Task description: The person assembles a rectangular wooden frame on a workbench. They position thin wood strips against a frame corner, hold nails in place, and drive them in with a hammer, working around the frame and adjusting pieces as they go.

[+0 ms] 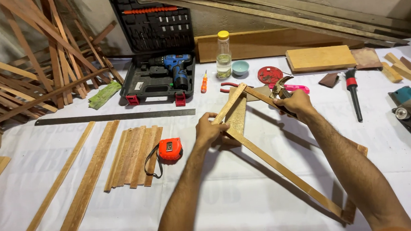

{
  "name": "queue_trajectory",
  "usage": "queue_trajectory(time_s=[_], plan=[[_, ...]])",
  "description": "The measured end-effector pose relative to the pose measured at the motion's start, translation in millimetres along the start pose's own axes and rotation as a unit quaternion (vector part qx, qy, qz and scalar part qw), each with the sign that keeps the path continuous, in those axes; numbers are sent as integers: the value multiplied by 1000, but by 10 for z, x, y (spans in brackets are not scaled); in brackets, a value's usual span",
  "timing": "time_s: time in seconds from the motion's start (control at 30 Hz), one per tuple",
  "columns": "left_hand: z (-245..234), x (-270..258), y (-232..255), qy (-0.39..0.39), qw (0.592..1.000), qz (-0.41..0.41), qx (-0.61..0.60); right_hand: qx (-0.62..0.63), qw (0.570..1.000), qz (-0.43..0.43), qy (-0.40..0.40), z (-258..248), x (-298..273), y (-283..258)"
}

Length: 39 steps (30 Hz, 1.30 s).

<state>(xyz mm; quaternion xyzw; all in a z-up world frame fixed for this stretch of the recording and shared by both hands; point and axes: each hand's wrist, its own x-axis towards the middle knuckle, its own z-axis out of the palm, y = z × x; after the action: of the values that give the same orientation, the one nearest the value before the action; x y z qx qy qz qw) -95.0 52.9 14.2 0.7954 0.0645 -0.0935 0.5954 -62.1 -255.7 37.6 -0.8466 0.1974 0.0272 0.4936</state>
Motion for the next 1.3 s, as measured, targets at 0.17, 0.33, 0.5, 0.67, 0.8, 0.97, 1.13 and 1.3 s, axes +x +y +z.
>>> queue_trajectory(time_s=[0.17, 0.33, 0.5, 0.67, 0.8, 0.97, 1.13, 1.3], plan=[[-152, 380, -128, 16, 991, 74, -113, 44, 999, 22, 11, -61, -205, -6], [-96, 763, -160, 23, 972, 133, -193, 107, 994, 37, -4, -73, -122, 114], [76, 1062, -87, 128, 973, 168, -93, 226, 971, 78, -18, -57, -7, 395], [408, 1541, -413, 186, 949, 251, 45, 177, 981, 73, 10, -65, -21, 730], [504, 1311, -325, 193, 945, 253, 74, -39, 994, 8, 103, -111, -42, 842], [536, 978, -58, 147, 947, 258, 126, -152, 974, -57, 155, -183, 44, 897], [643, 990, -27, 119, 952, 229, 164, -237, 950, -92, 181, -259, 106, 902], [694, 1076, -149, 110, 950, 225, 186, -292, 903, -215, 229, -284, 252, 1175]])
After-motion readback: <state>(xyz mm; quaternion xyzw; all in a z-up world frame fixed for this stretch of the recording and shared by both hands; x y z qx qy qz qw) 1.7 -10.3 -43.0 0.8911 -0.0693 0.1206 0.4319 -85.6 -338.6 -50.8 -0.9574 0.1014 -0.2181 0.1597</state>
